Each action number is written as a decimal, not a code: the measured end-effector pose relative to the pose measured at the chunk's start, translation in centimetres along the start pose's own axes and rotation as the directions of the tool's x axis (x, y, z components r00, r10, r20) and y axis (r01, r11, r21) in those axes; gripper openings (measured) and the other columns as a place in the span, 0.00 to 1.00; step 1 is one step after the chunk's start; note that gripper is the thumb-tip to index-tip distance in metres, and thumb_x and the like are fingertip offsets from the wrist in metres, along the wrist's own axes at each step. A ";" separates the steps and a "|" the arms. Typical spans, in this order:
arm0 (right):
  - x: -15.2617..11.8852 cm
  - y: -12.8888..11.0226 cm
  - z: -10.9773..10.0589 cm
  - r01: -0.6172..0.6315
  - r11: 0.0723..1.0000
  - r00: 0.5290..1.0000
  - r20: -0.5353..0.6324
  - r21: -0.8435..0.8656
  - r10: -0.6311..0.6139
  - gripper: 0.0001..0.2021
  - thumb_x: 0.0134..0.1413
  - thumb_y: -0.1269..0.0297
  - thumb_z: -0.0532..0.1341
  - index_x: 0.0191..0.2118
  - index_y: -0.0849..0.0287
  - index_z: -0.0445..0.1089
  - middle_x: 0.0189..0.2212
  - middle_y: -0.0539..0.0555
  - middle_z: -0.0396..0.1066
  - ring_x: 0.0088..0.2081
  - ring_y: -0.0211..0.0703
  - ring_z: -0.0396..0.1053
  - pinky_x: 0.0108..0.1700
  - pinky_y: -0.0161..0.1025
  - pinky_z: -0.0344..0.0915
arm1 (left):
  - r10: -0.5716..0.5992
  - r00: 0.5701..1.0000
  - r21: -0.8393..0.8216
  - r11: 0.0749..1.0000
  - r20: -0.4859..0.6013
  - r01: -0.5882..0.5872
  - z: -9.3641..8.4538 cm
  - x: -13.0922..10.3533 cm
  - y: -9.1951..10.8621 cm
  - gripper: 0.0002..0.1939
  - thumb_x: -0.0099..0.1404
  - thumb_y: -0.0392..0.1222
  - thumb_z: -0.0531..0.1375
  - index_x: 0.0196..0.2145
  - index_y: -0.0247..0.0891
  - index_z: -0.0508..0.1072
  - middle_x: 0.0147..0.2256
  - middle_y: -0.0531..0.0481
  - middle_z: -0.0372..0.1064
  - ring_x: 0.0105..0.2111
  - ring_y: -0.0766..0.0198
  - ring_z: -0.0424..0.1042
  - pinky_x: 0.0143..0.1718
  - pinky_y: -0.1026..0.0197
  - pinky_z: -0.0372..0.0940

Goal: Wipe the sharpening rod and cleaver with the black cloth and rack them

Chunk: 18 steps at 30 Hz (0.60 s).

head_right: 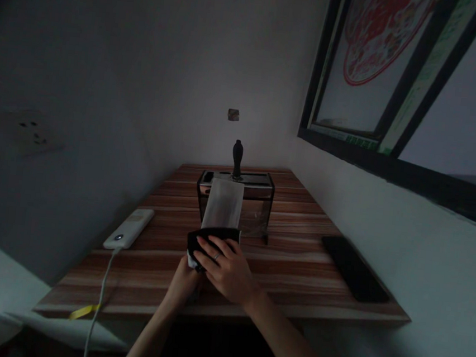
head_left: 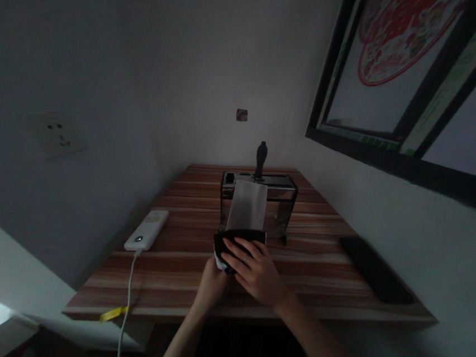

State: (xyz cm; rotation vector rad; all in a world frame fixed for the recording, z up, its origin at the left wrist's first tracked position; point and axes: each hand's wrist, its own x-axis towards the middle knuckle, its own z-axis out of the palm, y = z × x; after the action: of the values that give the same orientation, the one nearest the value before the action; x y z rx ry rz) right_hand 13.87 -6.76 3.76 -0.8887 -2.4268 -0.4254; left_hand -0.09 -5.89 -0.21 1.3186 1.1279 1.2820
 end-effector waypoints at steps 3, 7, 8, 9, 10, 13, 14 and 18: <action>0.0 0.0 0.2 0.005 1.000 1.000 -0.008 0.008 -0.005 0.20 0.58 0.67 0.51 0.56 0.55 0.56 0.59 0.48 0.51 0.58 0.44 0.48 0.54 0.46 0.53 | 0.005 1.000 0.024 1.000 0.014 -0.005 0.0 0.0 0.0 0.07 0.48 0.36 0.53 0.27 0.32 0.68 0.20 0.52 0.66 0.21 0.68 0.64 0.22 0.68 0.60; 0.0 0.1 0.5 0.030 1.000 0.999 -0.024 0.010 -0.029 0.20 0.58 0.69 0.50 0.56 0.57 0.56 0.59 0.51 0.52 0.60 0.43 0.46 0.58 0.48 0.49 | 0.036 0.999 0.076 0.996 0.006 -0.037 -0.2 0.1 -0.3 0.09 0.49 0.38 0.54 0.29 0.31 0.68 0.23 0.50 0.69 0.24 0.65 0.66 0.24 0.67 0.62; 0.0 0.1 0.6 0.036 0.999 0.999 -0.022 0.011 -0.036 0.19 0.58 0.70 0.50 0.56 0.57 0.56 0.59 0.51 0.52 0.60 0.42 0.46 0.59 0.48 0.49 | 0.053 0.999 0.083 0.995 0.005 -0.054 -0.2 0.1 -0.3 0.10 0.49 0.38 0.54 0.30 0.31 0.68 0.25 0.49 0.70 0.26 0.64 0.67 0.25 0.66 0.63; 0.0 0.1 0.6 0.044 0.999 0.999 -0.018 0.015 -0.044 0.19 0.59 0.70 0.49 0.56 0.58 0.56 0.59 0.52 0.52 0.60 0.42 0.45 0.60 0.48 0.48 | 0.072 0.997 0.088 0.994 0.000 -0.072 -0.3 0.1 -0.3 0.11 0.49 0.38 0.55 0.31 0.31 0.69 0.27 0.48 0.71 0.28 0.62 0.68 0.27 0.65 0.64; 0.0 0.0 0.7 0.051 0.998 0.999 -0.014 0.020 -0.051 0.19 0.59 0.70 0.49 0.56 0.58 0.56 0.59 0.53 0.52 0.61 0.42 0.45 0.60 0.48 0.48 | 0.088 0.996 0.091 0.992 -0.010 -0.087 -0.3 0.0 -0.4 0.12 0.49 0.39 0.55 0.32 0.32 0.69 0.28 0.47 0.72 0.29 0.61 0.69 0.29 0.63 0.65; -0.2 -0.3 0.8 0.069 0.997 0.998 -0.001 0.043 -0.069 0.19 0.60 0.70 0.48 0.57 0.59 0.55 0.58 0.54 0.53 0.61 0.41 0.44 0.60 0.49 0.49 | 0.116 0.991 0.109 0.988 -0.069 -0.108 -0.3 -0.1 -0.5 0.14 0.47 0.38 0.56 0.34 0.32 0.69 0.32 0.44 0.73 0.32 0.59 0.70 0.32 0.62 0.66; -0.2 -0.4 0.8 0.071 0.996 0.997 0.002 0.050 -0.071 0.19 0.60 0.70 0.48 0.57 0.59 0.55 0.58 0.54 0.53 0.61 0.42 0.43 0.60 0.49 0.48 | 0.125 0.989 0.120 0.986 -0.085 -0.114 -0.2 -0.2 -0.6 0.14 0.47 0.38 0.56 0.33 0.32 0.69 0.32 0.44 0.73 0.32 0.59 0.70 0.32 0.62 0.66; -0.4 -0.6 0.8 0.063 0.996 0.998 0.014 0.069 -0.065 0.19 0.60 0.69 0.47 0.57 0.60 0.54 0.58 0.54 0.53 0.62 0.42 0.41 0.61 0.50 0.45 | 0.166 0.982 0.160 0.976 -0.094 -0.150 -0.1 -0.4 -1.2 0.09 0.48 0.37 0.56 0.30 0.32 0.69 0.27 0.47 0.72 0.27 0.62 0.69 0.30 0.64 0.65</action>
State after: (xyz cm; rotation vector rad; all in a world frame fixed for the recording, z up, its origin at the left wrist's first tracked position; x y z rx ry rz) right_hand 13.44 -7.07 2.76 -0.7902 -2.4749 -0.3573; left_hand -0.17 -6.14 -1.48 1.4923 1.2351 1.4200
